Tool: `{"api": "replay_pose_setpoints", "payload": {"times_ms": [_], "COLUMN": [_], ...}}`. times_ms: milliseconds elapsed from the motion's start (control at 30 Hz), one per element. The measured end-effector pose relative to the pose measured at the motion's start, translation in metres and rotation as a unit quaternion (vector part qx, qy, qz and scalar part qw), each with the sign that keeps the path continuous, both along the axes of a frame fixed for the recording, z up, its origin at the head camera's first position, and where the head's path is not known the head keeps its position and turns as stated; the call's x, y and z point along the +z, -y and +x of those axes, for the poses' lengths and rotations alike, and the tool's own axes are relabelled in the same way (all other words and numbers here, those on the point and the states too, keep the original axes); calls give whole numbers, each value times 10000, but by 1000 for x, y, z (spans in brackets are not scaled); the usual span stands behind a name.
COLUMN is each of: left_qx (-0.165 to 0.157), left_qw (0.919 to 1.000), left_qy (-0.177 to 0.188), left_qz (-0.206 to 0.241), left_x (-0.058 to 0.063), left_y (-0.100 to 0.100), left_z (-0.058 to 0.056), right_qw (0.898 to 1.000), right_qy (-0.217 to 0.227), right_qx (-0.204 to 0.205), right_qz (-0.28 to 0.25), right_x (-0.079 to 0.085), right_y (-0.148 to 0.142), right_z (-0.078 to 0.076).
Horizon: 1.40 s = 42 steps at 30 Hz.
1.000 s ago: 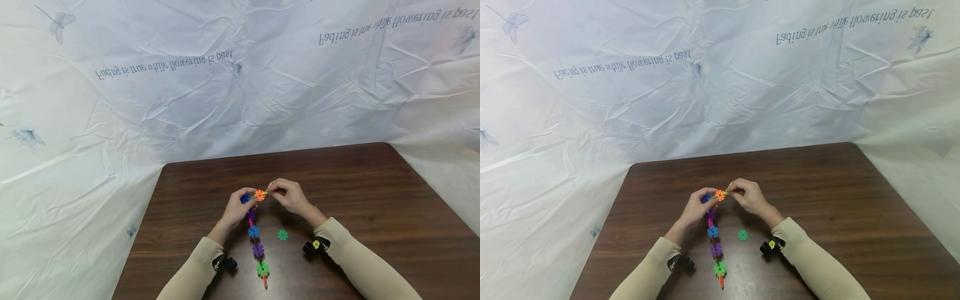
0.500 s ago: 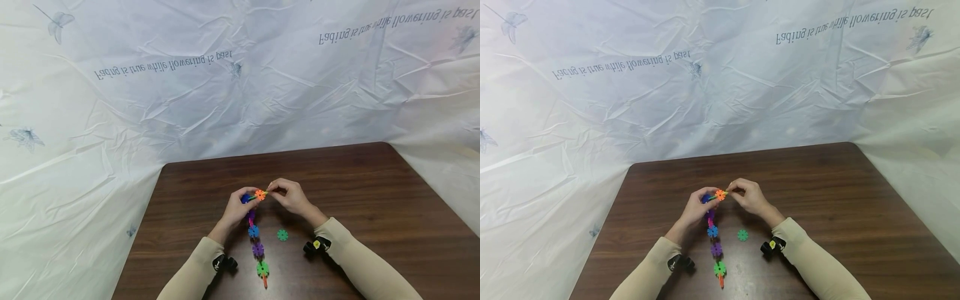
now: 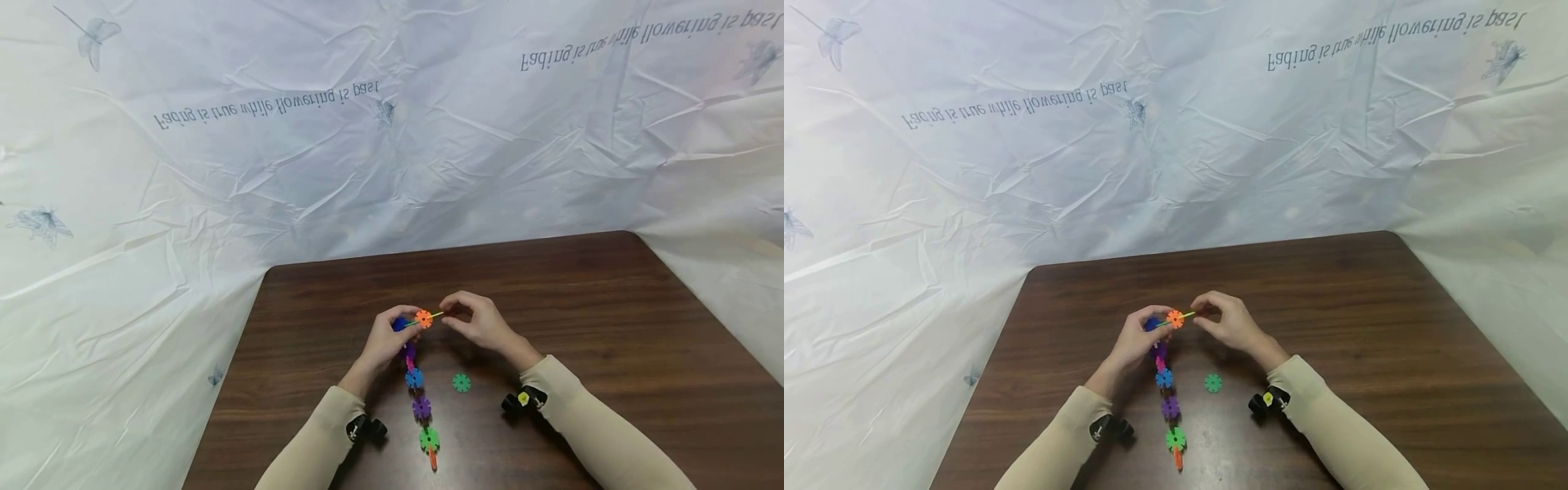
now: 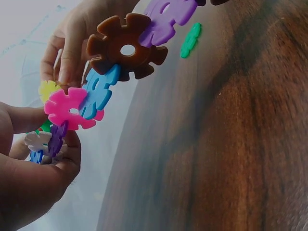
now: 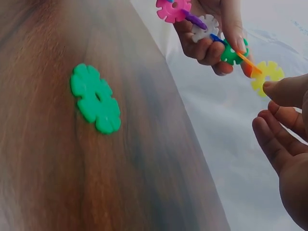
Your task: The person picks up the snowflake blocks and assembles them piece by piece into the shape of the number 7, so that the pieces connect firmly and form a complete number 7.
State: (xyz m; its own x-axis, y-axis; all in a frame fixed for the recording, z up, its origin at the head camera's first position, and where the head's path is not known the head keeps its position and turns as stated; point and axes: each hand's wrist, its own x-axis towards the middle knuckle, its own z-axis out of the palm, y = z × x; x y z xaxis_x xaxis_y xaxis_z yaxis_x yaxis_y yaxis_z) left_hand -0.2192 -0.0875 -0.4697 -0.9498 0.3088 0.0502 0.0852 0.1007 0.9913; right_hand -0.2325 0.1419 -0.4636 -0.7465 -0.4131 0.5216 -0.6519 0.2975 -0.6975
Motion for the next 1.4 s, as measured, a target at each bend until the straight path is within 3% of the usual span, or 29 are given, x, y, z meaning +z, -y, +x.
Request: {"api": "replay_pose_setpoints", "payload": {"times_ms": [167,533,667,900,1000,1400], "left_qx": [26,26,-73,-141,-120,-118], "left_qw": [10000,9997,9996,9995,9995,9995], "left_qy": [60,237,261,243,231,212], "left_qz": [-20,12,73,168,165,192], "left_x": [0,3,4,27,28,28], "left_y": [0,1,2,1,1,2], "left_z": [-1,-1,-1,9,9,11], "right_qw": [9994,9950,9896,9699,9629,9564], "right_qy": [280,434,518,798,968,879], "right_qx": [-34,170,447,1157,1326,1673], "right_qz": [216,885,1266,1989,2142,2228], "right_x": [-9,-13,-14,-16,-18,-21], "right_y": [-10,-19,-21,-24,-24,-25], "right_z": [-5,-3,-1,3,5,10]}}
